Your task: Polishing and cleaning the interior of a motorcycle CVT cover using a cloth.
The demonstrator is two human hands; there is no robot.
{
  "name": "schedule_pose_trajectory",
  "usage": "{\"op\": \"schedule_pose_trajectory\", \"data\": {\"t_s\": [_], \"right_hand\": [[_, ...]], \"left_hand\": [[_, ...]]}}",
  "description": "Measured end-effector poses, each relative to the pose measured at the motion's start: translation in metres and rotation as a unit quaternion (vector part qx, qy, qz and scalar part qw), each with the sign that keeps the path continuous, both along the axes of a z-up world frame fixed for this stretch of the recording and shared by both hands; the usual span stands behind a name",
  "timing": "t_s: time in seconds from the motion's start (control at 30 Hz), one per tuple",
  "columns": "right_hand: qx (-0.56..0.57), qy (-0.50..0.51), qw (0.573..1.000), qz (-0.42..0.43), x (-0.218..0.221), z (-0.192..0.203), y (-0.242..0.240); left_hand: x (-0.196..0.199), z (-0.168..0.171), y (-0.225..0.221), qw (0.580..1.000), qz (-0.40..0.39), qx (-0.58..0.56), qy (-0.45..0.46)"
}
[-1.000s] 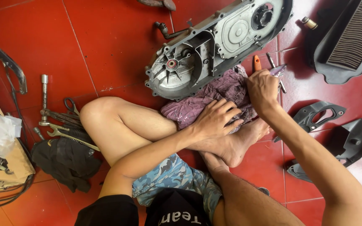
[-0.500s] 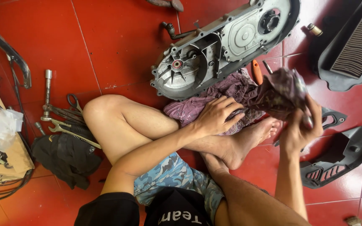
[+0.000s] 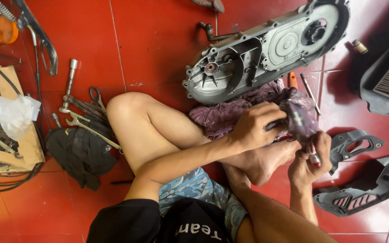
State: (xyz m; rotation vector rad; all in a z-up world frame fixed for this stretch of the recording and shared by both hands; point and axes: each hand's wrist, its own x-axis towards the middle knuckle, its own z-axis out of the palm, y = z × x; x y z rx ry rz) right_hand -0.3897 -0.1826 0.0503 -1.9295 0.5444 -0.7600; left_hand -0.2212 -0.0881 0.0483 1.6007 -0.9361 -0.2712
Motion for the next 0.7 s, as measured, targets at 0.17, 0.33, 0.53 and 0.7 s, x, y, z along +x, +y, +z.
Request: {"op": "schedule_pose_trajectory", "data": {"t_s": [0.17,0.33,0.53,0.7], "right_hand": [[0.152,-0.145,0.977,-0.034,-0.012,-0.017,-0.006],[0.171,-0.151,0.965,-0.126,-0.031,-0.013,-0.013],[0.284,-0.215,0.881,-0.312,-0.045,0.010,-0.064],[0.299,0.011,0.881,-0.367,-0.059,-0.057,-0.121]], "left_hand": [[0.015,-0.003,0.003,0.996,0.073,-0.013,0.055],[0.021,0.012,0.004,0.995,0.074,-0.011,0.067],[0.026,0.008,-0.001,0.993,0.085,-0.037,0.077],[0.033,0.026,-0.001,0.988,0.042,-0.048,0.141]]}}
